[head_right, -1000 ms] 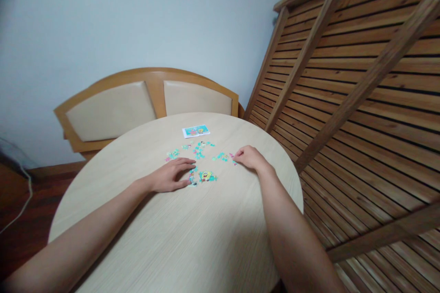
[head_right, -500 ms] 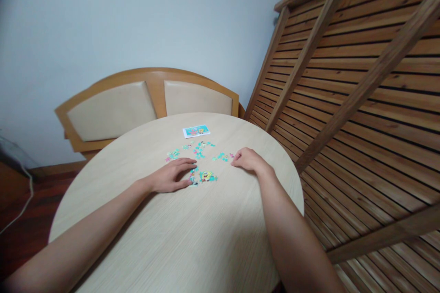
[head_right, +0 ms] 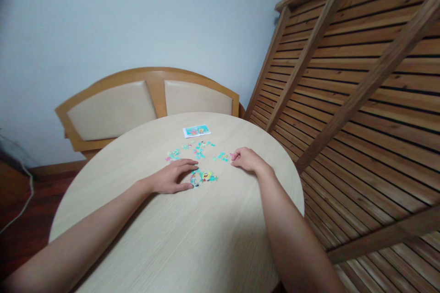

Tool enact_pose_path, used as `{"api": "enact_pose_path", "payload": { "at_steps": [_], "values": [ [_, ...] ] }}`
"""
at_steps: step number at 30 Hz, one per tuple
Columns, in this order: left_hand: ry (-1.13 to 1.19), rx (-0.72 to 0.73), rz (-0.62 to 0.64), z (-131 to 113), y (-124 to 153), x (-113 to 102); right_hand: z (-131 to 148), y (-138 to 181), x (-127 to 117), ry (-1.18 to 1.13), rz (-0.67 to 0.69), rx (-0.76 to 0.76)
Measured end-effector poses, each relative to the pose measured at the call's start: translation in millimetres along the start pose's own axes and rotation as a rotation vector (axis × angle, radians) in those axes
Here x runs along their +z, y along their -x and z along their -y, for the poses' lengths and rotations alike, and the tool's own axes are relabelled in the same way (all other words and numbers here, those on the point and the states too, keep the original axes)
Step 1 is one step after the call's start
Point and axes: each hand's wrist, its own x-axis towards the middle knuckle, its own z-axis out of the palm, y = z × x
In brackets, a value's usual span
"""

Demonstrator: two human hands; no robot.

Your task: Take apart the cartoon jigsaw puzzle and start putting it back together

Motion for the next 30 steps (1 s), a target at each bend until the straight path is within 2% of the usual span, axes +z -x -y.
{"api": "enact_pose_path", "payload": {
  "at_steps": [15,21,25,30],
  "values": [
    [0.002,-0.004,0.006,-3.5,-1.0,-0.6,-4.2,-4.3,1.7,-0.108,0.058,-0.067],
    [-0.005,0.002,0.01,-2.7,-0.5,-2.0,-2.2,-1.5,-1.3,-0.041,0.085,-0.121],
    [-0.019,0.003,-0.025,0.9,-0.7,-4.2,-5.4,-1.0,-4.9,0.034,0.021,-0.091],
    [-0.167,-0.164,-0.108,15.8,2.8,-9.0,-6.5,-1.5,-7.0,0.143,-0.109,-0.014]
  ]
}}
